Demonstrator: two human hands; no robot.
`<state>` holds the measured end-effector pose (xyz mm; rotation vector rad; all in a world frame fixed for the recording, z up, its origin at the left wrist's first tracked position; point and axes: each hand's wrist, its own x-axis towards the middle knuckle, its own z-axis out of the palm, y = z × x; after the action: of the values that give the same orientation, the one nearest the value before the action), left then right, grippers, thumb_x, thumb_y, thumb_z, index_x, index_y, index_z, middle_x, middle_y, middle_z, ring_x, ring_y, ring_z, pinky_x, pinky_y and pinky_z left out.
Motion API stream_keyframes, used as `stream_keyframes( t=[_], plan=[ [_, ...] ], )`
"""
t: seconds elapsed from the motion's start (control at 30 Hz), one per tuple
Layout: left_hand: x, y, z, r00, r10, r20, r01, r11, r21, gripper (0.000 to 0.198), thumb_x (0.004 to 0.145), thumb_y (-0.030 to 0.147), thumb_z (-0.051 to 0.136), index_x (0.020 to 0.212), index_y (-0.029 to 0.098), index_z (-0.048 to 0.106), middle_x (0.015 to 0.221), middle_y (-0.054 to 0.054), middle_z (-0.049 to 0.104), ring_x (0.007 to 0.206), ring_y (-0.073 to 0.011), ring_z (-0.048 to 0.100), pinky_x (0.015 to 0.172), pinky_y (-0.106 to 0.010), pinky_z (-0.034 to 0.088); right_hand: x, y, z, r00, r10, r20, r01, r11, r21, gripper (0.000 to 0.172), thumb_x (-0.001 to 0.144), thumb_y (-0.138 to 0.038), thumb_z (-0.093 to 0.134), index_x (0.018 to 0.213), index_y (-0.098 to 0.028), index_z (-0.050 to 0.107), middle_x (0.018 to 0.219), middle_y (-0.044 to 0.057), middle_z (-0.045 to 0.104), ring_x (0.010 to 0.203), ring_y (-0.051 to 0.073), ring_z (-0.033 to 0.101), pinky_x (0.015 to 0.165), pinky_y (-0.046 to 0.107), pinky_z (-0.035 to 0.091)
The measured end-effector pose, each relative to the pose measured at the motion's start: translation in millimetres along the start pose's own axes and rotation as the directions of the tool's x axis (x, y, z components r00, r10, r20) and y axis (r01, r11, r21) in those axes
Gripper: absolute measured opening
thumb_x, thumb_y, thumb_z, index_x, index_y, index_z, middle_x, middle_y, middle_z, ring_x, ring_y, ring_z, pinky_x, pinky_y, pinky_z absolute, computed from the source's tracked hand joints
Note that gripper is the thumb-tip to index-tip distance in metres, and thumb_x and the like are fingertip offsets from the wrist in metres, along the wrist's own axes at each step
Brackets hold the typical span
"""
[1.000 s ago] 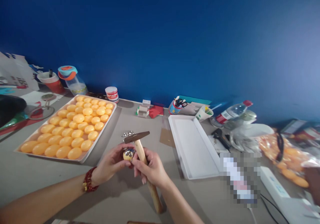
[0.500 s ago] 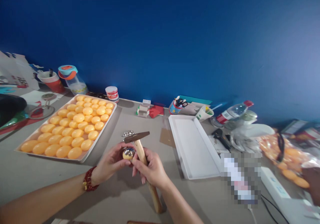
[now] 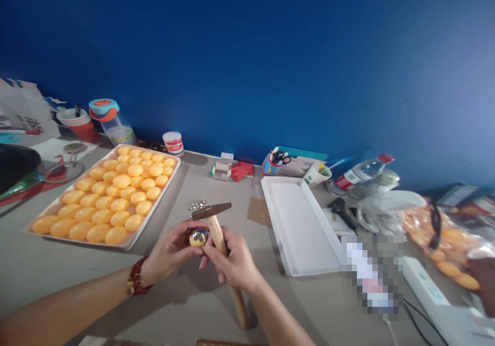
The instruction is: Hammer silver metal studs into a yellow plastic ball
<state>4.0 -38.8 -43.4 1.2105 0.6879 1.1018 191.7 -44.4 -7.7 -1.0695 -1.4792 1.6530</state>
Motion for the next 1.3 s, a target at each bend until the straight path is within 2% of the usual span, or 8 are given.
stream_keyframes(
  t=[0.33,0.57,0.8,1.1,1.3],
  plan=[
    [-2.3,4.0,1.1,0.999,0.018,-0.034,-0.015,0.996,0.084,0.039,0.077,0.022,0.074,0.113,0.018,0.060,0.104,-0.009,0.067,0.088,-0.0200,0.066,0.073,-0.029,0.055,-0.8,-2.1,0.0,1.000,-0.016,0.005,0.017,0.996,-0.082,0.029,0.089,-0.046,0.057,0.087,-0.018,0.048,0.063,0.000,0.067,0.033,0.004,0.044,0.034,0.015,0.035],
    [-2.7,4.3,1.3,0.999,-0.031,-0.033,0.034,0.997,0.072,0.038,0.077,0.025,0.074,0.112,0.016,0.061,0.099,-0.009,0.068,0.082,-0.0188,0.065,0.072,-0.028,0.055,-1.2,-1.6,0.3,1.000,-0.026,0.004,0.026,0.993,-0.115,0.029,0.089,-0.046,0.056,0.086,-0.019,0.048,0.062,0.000,0.067,0.033,0.005,0.044,0.034,0.015,0.035],
    [-4.1,9.1,-0.3,0.999,0.030,-0.045,-0.020,0.975,0.220,0.039,0.077,0.025,0.074,0.113,0.017,0.062,0.105,-0.010,0.068,0.088,-0.0212,0.067,0.075,-0.029,0.056,-1.6,-3.6,0.6,1.000,-0.021,0.003,0.021,0.994,-0.111,0.027,0.089,-0.045,0.056,0.087,-0.019,0.049,0.063,0.000,0.068,0.033,0.005,0.045,0.034,0.015,0.036],
    [-3.5,12.0,3.1,1.000,0.020,-0.001,-0.019,0.977,0.214,0.035,0.079,0.026,0.071,0.113,0.018,0.062,0.090,-0.006,0.071,0.070,-0.0168,0.069,0.066,-0.027,0.057,-3.6,-10.1,-2.3,1.000,-0.005,-0.007,0.003,0.977,-0.213,0.019,0.087,-0.038,0.059,0.088,-0.020,0.053,0.068,0.000,0.071,0.035,0.006,0.047,0.034,0.015,0.039],
    [-5.0,13.0,2.8,0.998,0.043,-0.040,-0.030,0.960,0.277,0.036,0.078,0.024,0.072,0.112,0.018,0.061,0.101,-0.008,0.070,0.079,-0.0187,0.069,0.071,-0.028,0.058,-2.5,-11.5,-0.7,1.000,0.004,-0.017,-0.008,0.982,-0.189,0.023,0.086,-0.042,0.059,0.084,-0.020,0.050,0.066,0.000,0.070,0.034,0.006,0.046,0.034,0.015,0.037]
  ],
)
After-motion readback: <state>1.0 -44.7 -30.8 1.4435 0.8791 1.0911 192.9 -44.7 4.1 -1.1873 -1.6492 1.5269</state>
